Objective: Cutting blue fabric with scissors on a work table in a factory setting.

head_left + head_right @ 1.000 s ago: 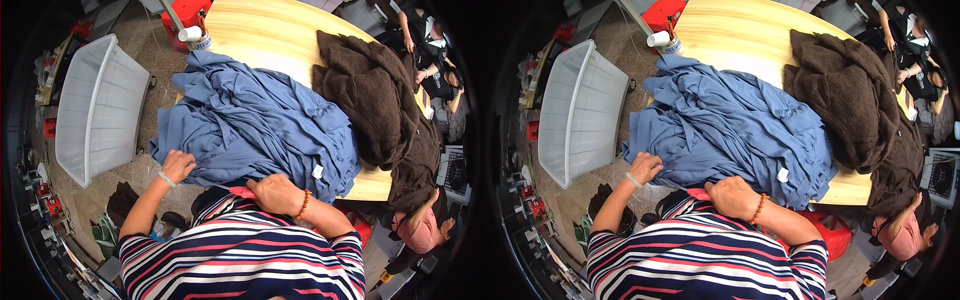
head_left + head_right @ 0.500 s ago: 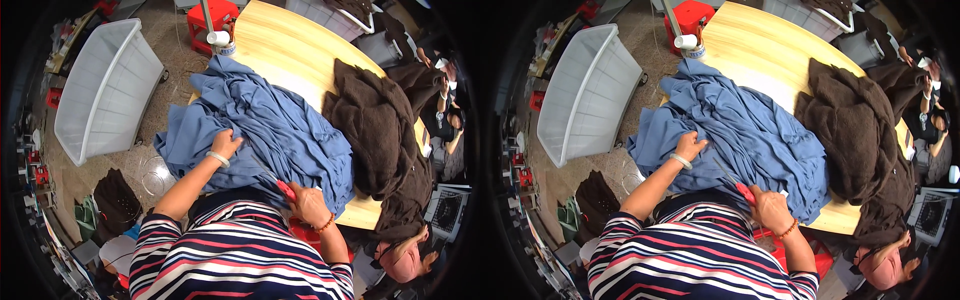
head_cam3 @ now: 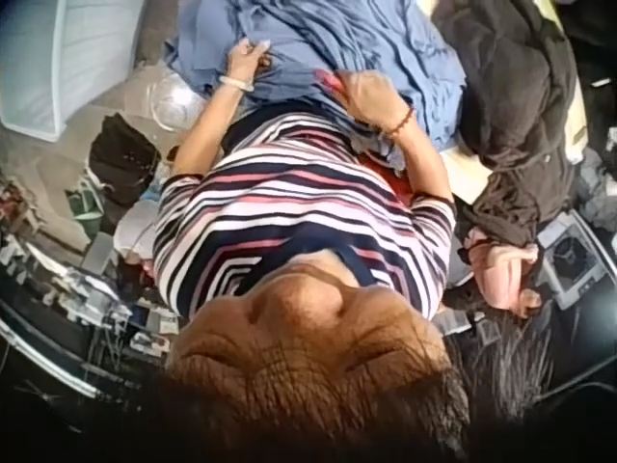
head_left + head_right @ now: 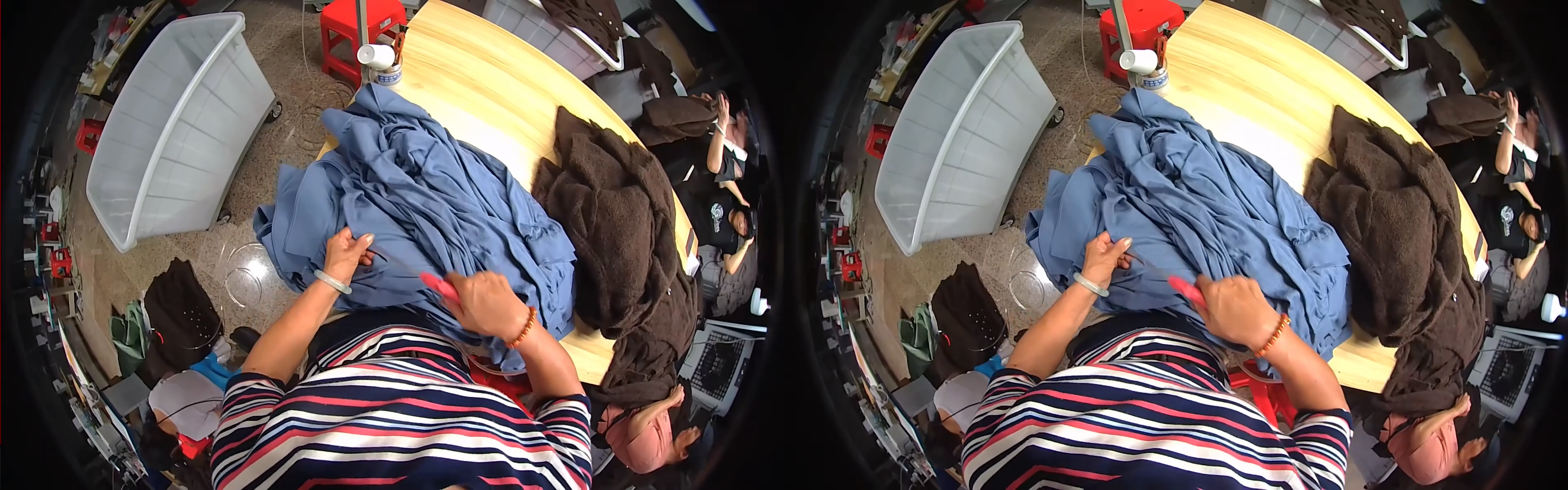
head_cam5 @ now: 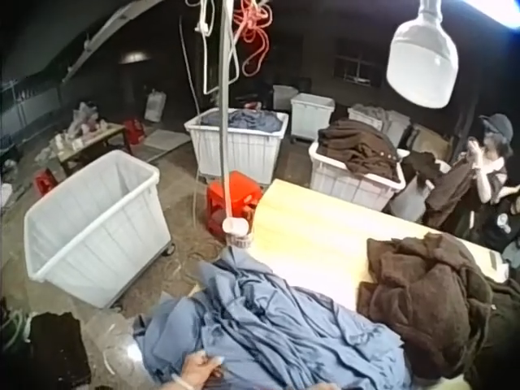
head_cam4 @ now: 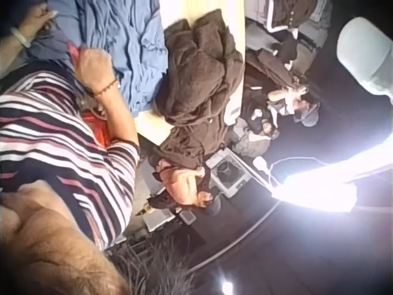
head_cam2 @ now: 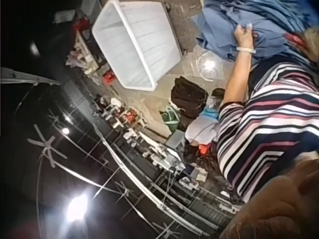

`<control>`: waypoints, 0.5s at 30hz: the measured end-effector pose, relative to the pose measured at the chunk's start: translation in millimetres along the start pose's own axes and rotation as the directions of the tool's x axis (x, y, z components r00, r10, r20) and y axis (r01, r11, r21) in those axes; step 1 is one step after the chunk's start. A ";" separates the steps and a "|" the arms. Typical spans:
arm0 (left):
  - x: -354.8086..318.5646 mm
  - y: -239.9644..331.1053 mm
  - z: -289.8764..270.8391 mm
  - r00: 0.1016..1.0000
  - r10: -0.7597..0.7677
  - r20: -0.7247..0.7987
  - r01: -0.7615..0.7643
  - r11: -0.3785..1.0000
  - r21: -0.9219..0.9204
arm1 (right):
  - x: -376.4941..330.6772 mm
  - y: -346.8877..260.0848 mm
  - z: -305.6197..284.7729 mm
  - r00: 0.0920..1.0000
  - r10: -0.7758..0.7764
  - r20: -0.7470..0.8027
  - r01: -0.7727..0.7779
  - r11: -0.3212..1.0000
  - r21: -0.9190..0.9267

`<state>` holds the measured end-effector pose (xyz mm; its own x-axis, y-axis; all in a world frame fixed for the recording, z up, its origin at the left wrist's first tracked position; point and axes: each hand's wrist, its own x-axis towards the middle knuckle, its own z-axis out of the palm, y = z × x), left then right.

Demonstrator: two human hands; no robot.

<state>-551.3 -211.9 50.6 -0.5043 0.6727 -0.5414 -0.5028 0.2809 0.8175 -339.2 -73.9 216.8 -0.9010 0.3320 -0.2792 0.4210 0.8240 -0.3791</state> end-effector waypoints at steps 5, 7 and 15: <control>-33.4 17.8 -10.3 0.986 0.061 0.153 -0.056 0.998 -0.034 | -29.6 6.7 -3.9 0.958 -0.068 0.280 0.001 0.973 0.231; -58.5 45.9 -17.7 0.903 0.089 0.421 -0.152 0.981 0.118 | -28.1 14.2 -4.6 0.989 0.044 0.140 -0.078 0.967 0.244; -58.5 49.6 -56.8 0.993 0.100 0.059 -0.115 0.901 0.418 | -22.7 68.6 14.4 0.823 0.437 -0.363 -0.317 0.884 0.345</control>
<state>-586.5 -276.2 111.7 -0.5099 0.7365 -0.4445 -0.1010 0.4619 0.8812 -288.3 -31.6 184.4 -0.5958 0.7996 -0.0753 0.6933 0.4647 -0.5509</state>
